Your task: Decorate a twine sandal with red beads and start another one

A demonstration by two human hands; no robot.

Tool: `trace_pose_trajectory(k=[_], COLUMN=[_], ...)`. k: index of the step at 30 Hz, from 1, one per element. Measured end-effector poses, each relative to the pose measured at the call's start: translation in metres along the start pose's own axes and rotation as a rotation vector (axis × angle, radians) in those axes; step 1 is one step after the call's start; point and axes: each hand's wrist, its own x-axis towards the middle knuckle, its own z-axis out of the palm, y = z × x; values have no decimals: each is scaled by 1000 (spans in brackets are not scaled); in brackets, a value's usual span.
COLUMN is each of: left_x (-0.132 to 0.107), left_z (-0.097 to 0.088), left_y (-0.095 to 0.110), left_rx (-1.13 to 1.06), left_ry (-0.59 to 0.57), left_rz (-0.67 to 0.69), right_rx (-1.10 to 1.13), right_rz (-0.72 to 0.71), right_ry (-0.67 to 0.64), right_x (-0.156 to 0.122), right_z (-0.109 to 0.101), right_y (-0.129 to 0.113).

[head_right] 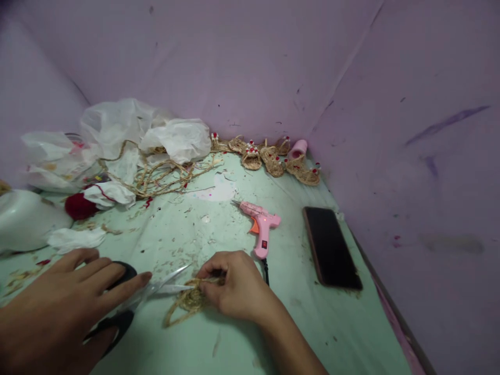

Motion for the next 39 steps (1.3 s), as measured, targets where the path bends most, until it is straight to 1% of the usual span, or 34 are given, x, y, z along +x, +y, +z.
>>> trace_pose_trajectory(k=[9, 19, 25, 30, 34, 36, 39], left_x=[1, 0, 0, -3, -4, -4, -6], left_z=[-1, 2, -2, 5, 8, 9, 11], left_y=[3, 0, 6, 9, 11, 11, 12], left_rx=[73, 112, 158, 150, 116, 91, 79], left_ry=[-28, -2, -90, -180, -244, -237, -191], left_rz=[25, 64, 18, -52, -121, -117, -114], right_rx=[-16, -7, -14, -72, -106, -128, -158], right_rz=[1, -11, -9, 0, -31, -44, -51], right_ry=[-3, -17, -15, 14, 36, 47, 72], right_x=[1, 0, 0, -1, -3, -3, -3], right_z=[3, 4, 4, 5, 6, 6, 7], right_y=[-2, -2, -1, -5, -6, -6, -5])
